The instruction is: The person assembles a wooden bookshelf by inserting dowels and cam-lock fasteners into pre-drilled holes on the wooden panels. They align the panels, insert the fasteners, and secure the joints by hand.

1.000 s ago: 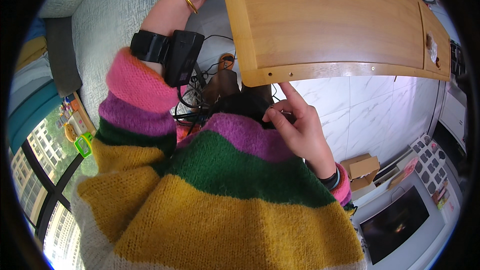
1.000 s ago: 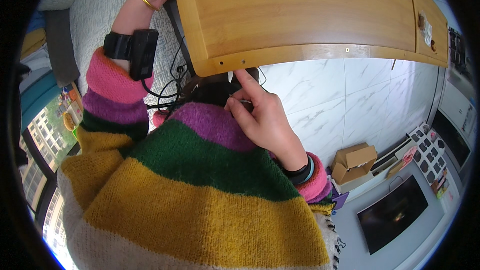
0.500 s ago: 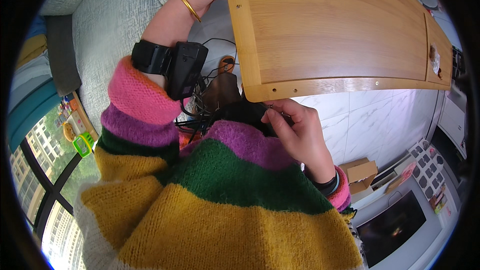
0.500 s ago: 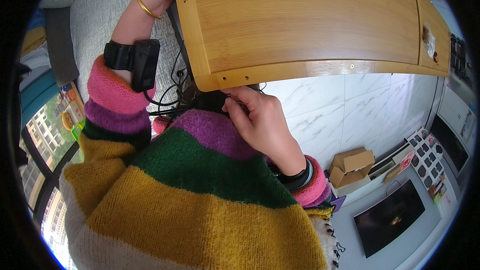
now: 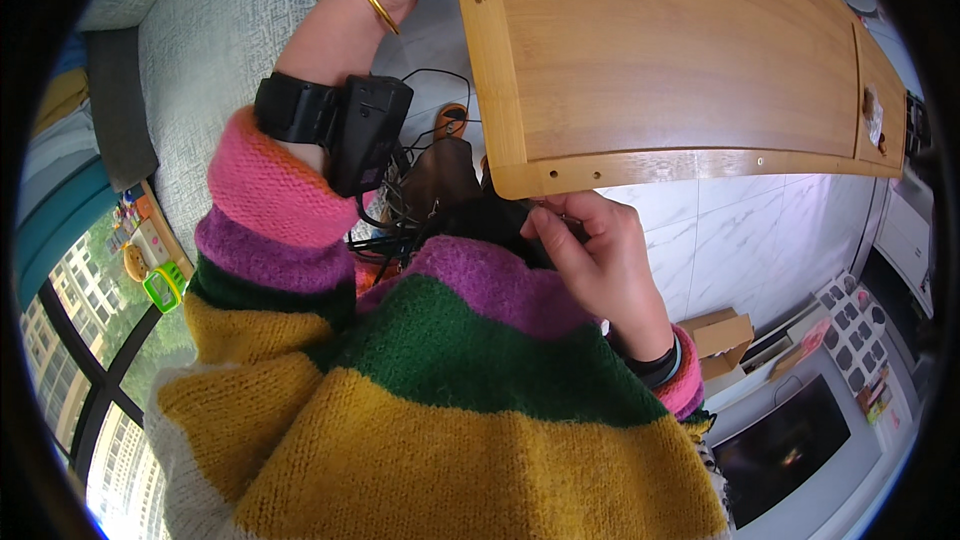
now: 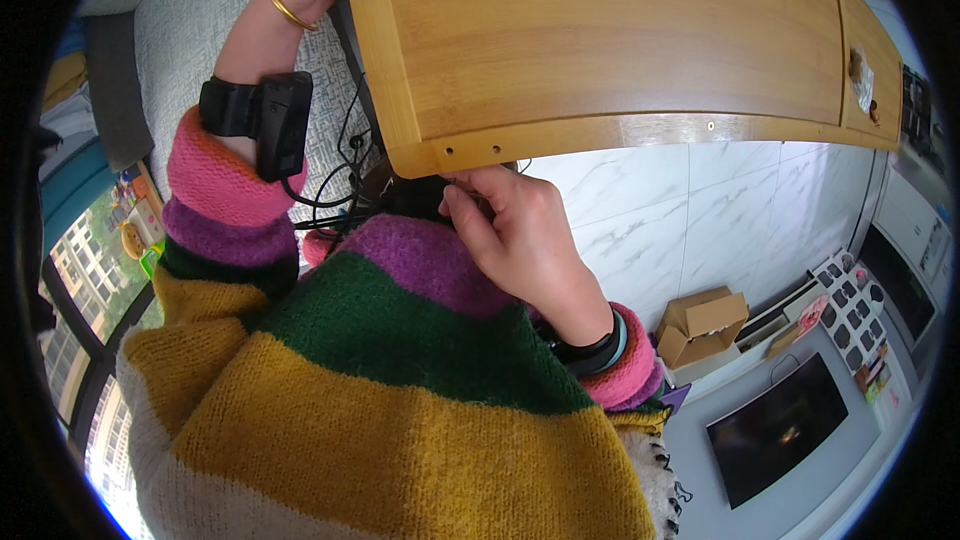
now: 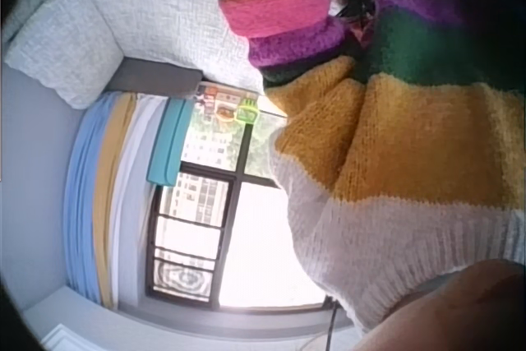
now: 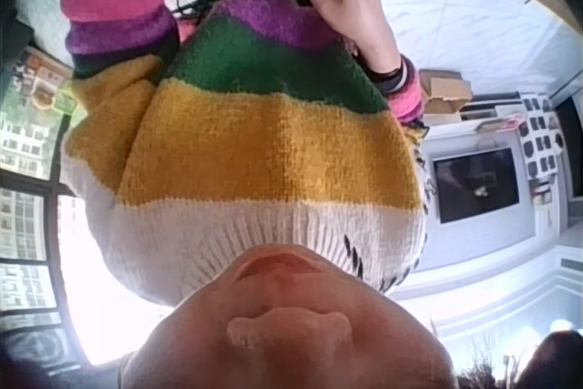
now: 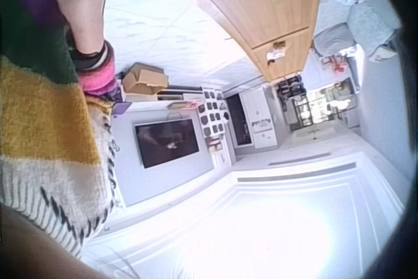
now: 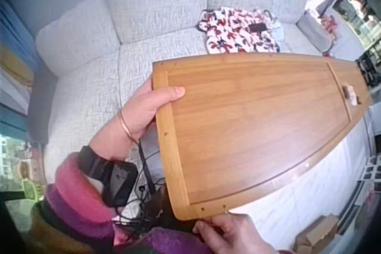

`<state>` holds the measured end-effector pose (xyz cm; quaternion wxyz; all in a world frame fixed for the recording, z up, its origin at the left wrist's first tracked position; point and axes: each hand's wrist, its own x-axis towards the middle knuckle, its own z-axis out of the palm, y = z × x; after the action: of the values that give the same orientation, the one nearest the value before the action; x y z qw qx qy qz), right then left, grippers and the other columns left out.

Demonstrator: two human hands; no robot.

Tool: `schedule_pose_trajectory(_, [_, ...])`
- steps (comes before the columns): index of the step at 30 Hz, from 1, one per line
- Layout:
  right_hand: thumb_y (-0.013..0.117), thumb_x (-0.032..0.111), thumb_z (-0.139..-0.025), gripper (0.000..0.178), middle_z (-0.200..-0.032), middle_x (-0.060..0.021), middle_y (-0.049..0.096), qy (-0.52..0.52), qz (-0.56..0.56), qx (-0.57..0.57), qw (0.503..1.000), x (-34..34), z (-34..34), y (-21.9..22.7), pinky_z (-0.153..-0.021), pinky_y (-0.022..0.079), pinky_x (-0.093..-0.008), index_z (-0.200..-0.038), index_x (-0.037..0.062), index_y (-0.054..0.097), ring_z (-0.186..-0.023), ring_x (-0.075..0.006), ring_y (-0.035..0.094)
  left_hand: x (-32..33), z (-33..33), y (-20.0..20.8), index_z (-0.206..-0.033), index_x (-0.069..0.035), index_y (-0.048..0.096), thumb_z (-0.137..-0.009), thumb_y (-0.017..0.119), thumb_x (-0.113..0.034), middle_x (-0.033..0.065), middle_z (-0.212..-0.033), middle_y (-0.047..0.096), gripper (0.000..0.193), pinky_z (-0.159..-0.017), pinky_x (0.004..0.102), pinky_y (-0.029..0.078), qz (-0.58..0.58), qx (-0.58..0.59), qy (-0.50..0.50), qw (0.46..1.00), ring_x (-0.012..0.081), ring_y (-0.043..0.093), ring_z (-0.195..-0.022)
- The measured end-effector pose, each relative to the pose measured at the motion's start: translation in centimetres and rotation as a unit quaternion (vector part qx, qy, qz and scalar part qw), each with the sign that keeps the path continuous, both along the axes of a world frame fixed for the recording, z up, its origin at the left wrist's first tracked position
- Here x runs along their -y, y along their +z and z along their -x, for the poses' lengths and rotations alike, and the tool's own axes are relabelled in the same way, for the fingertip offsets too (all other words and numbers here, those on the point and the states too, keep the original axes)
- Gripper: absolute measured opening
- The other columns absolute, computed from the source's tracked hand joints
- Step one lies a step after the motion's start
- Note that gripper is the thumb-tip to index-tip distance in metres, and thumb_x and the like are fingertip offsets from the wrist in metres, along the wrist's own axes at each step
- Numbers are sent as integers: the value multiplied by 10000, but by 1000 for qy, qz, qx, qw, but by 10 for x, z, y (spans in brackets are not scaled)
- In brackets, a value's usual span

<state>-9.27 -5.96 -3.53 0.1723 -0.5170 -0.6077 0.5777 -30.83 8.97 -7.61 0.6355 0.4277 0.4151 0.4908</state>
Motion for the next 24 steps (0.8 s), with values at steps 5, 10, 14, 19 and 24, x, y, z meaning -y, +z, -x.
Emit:
schedule_pose_trajectory(5, [588, 54, -812, 106, -698, -129, 647, 4, 0, 4, 1000, -1, 1, 1, -579, 496, -297, -861, -35, 619, -639, -242, 645, 1, 0, 0, -1243, -12, 425, -829, 602, -154, 87, -1145, 549, 472, -898, 300, 432, -2, 6, 5, 1000, 171, 527, -1033])
schedule_pose_trajectory(10, [586, 53, -816, 102, -699, -128, 648, 3, -1, 1, 1000, -2, 2, 1, -578, 493, -293, -854, -35, 622, -631, -237, 641, 1, 0, 1, -1245, -8, 423, -831, 599, -154, 89, -1148, 548, 472, -901, 299, 430, -1, 9, 5, 1000, 173, 526, -1037])
schedule_pose_trajectory(14, [584, 52, -820, 96, -701, -127, 648, 3, 1, 2, 1000, -2, 2, -1, -575, 490, -292, -843, -31, 627, -625, -232, 639, 1, 1, 1, -1248, -2, 422, -830, 597, -158, 92, -1149, 549, 479, -901, 296, 428, 0, 0, 4, 1000, 173, 525, -1041])
schedule_pose_trajectory(19, [586, 57, -823, 93, -699, -126, 647, -12, 4, -6, 1000, 1, 3, -3, -567, 486, -289, -829, -24, 632, -618, -226, 636, 1, 1, 2, -1244, 2, 432, -827, 599, -162, 92, -1147, 553, 478, -901, 295, 426, 3, -1, -3, 1000, 171, 529, -1036])
schedule_pose_trajectory(24, [588, 54, -821, 90, -695, -126, 645, -19, 10, -7, 1000, 1, 4, -4, -561, 483, -288, -828, -23, 633, -617, -219, 636, 1, 1, 2, -1240, 5, 441, -823, 601, -167, 91, -1139, 559, 478, -898, 293, 428, 7, -1, -1, 1000, 170, 533, -1028])
